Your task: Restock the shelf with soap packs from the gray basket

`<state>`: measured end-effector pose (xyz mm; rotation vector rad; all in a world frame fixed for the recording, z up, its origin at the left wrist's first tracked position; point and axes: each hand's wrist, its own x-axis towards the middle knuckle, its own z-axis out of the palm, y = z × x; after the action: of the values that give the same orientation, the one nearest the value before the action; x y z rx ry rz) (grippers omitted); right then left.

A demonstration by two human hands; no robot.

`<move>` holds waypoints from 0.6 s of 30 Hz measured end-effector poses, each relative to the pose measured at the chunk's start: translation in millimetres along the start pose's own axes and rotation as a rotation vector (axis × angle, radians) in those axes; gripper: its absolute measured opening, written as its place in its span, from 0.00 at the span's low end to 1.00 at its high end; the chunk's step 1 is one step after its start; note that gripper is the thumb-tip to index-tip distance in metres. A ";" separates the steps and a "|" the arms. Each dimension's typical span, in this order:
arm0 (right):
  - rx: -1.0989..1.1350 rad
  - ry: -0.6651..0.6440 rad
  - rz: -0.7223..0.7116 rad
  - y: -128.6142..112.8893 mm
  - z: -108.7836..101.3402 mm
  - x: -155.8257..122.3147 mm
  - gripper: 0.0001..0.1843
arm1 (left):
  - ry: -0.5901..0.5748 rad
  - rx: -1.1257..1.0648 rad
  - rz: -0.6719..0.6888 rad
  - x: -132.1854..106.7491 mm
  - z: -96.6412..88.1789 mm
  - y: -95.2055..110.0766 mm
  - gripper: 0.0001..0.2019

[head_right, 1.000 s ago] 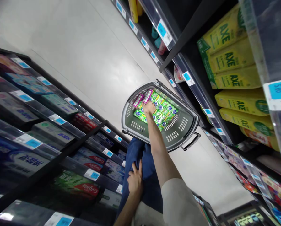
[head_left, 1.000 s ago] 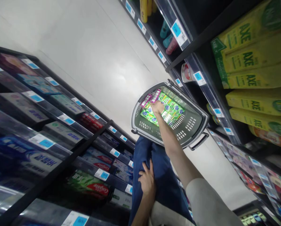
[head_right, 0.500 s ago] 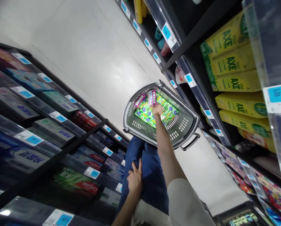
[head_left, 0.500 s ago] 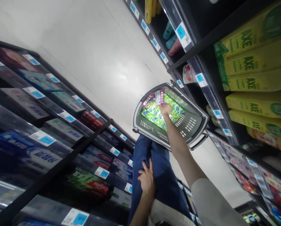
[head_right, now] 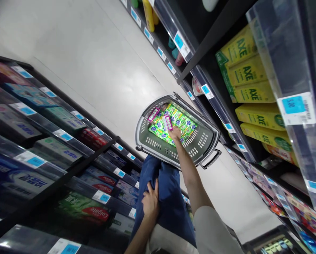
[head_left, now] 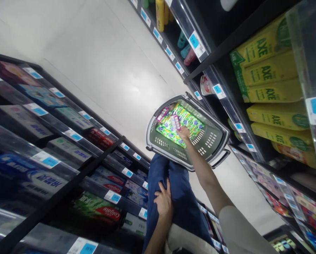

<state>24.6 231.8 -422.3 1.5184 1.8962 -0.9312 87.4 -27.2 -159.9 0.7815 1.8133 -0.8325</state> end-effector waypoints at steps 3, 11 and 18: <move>-0.002 -0.050 0.015 6.6 8.2 1.4 0.21 | 0.010 0.003 0.002 -0.4 -0.1 1.2 0.40; -0.094 -0.135 -0.013 -17.7 37.9 6.9 0.50 | 0.022 0.023 -0.019 -3.3 7.5 6.3 0.40; -0.163 -0.142 -0.095 -38.1 54.8 14.9 0.43 | 0.069 0.051 -0.011 -3.4 15.4 8.0 0.41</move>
<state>-16.6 192.9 -460.7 1.2446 1.9052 -0.8773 102.6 -35.8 -163.1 0.8430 1.8643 -0.8714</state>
